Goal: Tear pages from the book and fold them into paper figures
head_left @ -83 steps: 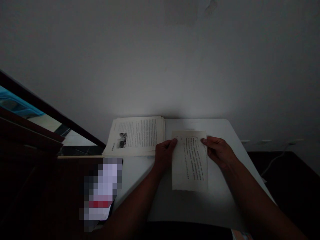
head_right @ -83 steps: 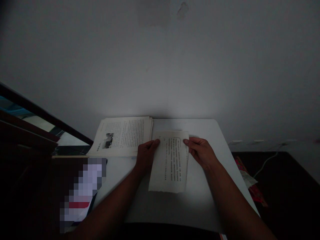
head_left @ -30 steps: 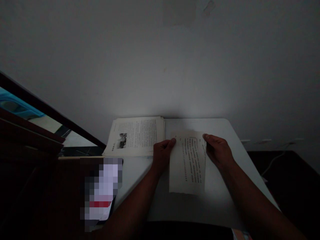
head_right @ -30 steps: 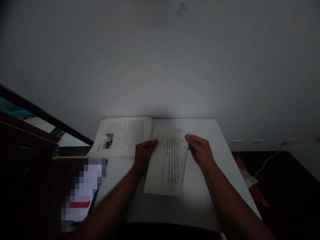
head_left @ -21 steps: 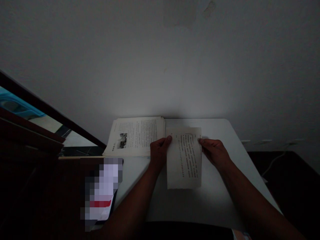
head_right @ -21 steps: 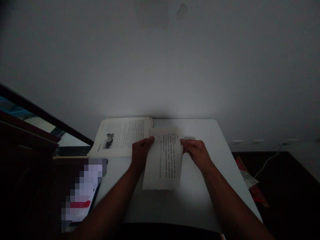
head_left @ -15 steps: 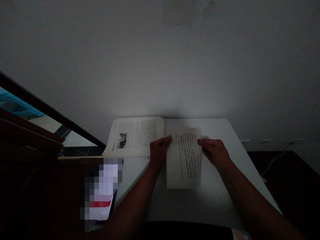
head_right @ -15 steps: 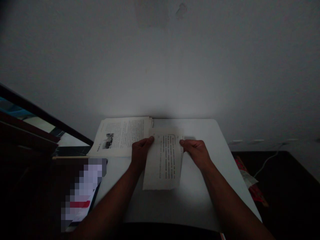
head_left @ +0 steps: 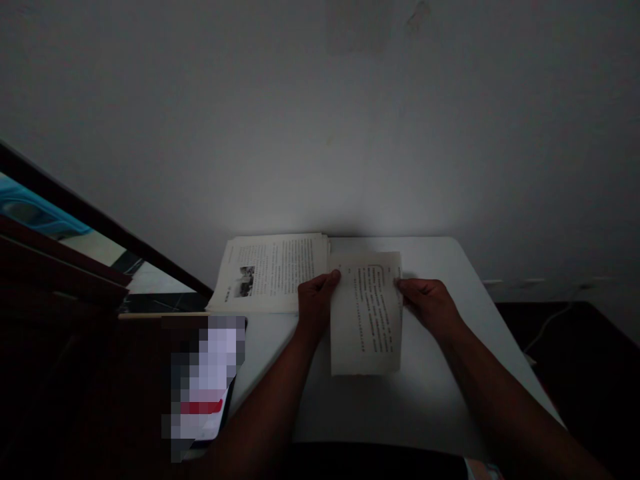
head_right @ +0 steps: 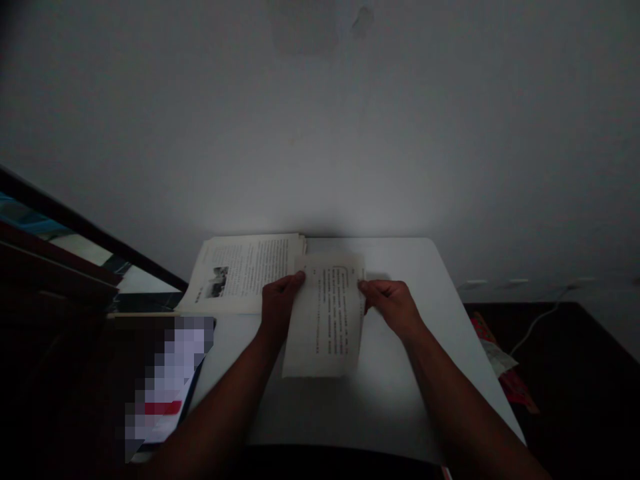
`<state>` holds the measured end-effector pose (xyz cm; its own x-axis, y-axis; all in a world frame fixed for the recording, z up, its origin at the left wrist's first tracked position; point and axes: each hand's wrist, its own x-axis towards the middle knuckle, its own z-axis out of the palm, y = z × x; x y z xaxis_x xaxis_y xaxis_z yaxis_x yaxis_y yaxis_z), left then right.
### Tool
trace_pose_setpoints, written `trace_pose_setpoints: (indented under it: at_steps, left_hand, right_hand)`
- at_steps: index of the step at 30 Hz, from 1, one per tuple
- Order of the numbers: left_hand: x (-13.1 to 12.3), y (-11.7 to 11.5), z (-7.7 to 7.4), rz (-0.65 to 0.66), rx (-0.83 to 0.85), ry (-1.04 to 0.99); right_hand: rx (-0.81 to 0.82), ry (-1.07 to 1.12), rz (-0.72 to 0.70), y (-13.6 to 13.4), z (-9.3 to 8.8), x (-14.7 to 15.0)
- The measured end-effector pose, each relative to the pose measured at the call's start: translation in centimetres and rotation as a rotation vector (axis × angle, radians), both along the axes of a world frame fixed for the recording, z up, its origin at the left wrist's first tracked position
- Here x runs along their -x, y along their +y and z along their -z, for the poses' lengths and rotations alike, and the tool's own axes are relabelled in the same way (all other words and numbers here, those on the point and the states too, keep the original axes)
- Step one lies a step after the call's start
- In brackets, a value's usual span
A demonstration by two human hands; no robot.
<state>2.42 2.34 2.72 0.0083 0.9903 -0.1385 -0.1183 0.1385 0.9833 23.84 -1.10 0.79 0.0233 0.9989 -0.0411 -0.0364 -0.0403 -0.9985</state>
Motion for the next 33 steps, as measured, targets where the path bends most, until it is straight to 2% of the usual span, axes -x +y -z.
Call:
trace_pose_setpoints:
  at_steps: [3,7,14,20,26,33]
  left_hand:
    - [0.14,0.06,-0.06,-0.007,-0.017,0.013]
    - [0.24,0.13,-0.15,-0.016,-0.028,0.002]
    - [0.16,0.20,-0.10,-0.020,-0.026,-0.035]
    - [0.20,0.23,-0.42,-0.037,-0.017,-0.044]
    - [0.32,0.46,-0.07,-0.022,-0.020,-0.049]
    - [0.37,0.50,-0.18,-0.045,-0.022,-0.058]
  right_hand:
    - [0.011,0.070,-0.066,-0.07,-0.04,0.12]
    - [0.038,0.046,-0.118,-0.15,0.15,-0.07]
    - [0.007,-0.003,-0.119,-0.05,0.80,-0.25]
    - [0.014,-0.082,-0.111,-0.23,0.27,-0.22]
    - [0.025,-0.162,-0.089,-0.35,-0.09,-0.14]
    - [0.034,-0.160,-0.089,-0.35,-0.17,0.17]
